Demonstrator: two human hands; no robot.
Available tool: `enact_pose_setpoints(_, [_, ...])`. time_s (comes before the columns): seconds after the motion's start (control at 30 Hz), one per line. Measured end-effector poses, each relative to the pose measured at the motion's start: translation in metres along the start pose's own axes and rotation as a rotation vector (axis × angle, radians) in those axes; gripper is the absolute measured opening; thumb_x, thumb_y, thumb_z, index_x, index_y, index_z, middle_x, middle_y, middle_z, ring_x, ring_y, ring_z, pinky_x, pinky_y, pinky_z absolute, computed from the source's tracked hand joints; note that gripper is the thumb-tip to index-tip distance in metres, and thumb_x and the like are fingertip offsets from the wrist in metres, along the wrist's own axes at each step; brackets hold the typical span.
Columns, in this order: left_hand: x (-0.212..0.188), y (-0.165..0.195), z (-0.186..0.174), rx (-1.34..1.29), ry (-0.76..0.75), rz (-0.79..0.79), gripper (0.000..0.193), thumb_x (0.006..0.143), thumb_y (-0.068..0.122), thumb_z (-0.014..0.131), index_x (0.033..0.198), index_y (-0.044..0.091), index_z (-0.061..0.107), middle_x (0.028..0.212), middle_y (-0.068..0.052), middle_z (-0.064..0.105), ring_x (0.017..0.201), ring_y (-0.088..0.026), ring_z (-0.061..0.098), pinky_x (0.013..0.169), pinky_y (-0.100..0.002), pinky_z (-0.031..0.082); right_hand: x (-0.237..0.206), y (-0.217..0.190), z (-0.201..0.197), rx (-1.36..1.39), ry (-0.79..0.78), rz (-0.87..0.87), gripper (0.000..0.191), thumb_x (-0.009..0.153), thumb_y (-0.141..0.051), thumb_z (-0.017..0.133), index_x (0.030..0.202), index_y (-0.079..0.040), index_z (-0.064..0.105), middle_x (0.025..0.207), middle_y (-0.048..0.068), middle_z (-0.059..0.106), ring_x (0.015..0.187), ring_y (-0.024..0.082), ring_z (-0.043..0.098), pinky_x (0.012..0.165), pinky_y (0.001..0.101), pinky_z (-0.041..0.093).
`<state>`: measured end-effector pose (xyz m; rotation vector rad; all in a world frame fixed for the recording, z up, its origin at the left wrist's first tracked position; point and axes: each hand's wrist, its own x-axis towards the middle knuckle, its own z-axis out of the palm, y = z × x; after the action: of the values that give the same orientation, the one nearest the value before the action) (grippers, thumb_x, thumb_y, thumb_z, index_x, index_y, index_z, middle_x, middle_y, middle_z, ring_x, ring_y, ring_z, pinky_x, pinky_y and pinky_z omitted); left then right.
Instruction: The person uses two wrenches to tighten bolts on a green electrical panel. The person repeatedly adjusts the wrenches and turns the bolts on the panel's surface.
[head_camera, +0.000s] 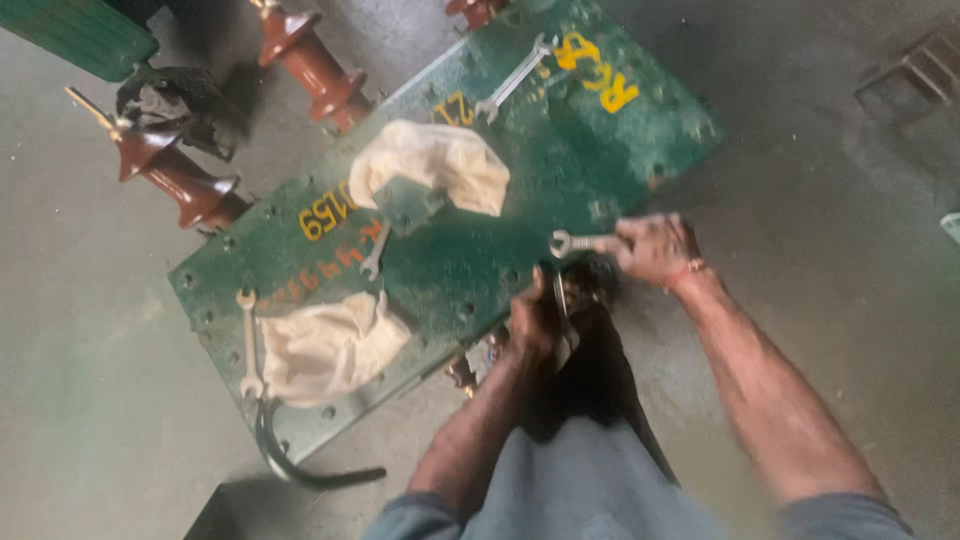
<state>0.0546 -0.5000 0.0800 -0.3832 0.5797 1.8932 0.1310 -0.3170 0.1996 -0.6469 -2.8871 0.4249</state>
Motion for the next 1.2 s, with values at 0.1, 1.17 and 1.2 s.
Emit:
enact_pose_setpoints(0.1, [0.002,-0.003,-0.002,0.009,-0.014,-0.072,0.054,0.102,0.058,0.060,0.102,0.003,0.064,0.083,-0.010,0.065,0.073,-0.025,0.059,0.066,-0.038,0.050,-0.034,-0.037,0.011,-0.060,0.175,0.187,0.028,0.094,-0.037,0.063,0.076,-0.016,0.066,0.073,0.013,0.071,0.070,0.039,0.068,0.062,0.0528,0.051])
enact_pose_setpoints(1.17, [-0.015,0.000,-0.002,-0.010,0.045,-0.043,0.045,0.105,0.044,0.064,0.118,0.001,0.064,0.095,-0.010,0.067,0.090,-0.024,0.062,0.084,-0.036,0.053,0.026,0.029,0.009,0.052,-0.366,0.018,0.037,0.086,-0.053,0.070,0.077,-0.017,0.074,0.071,0.013,0.071,0.070,0.037,0.069,0.065,0.0501,0.053])
enact_pose_setpoints(1.2, [-0.016,0.001,0.005,0.001,0.075,-0.076,0.047,0.101,0.046,0.062,0.116,0.002,0.064,0.094,-0.010,0.067,0.088,-0.024,0.063,0.081,-0.037,0.053,0.025,0.024,0.006,0.021,-0.357,0.039,0.037,0.085,-0.053,0.070,0.077,-0.017,0.075,0.073,0.013,0.072,0.073,0.038,0.069,0.067,0.0506,0.053])
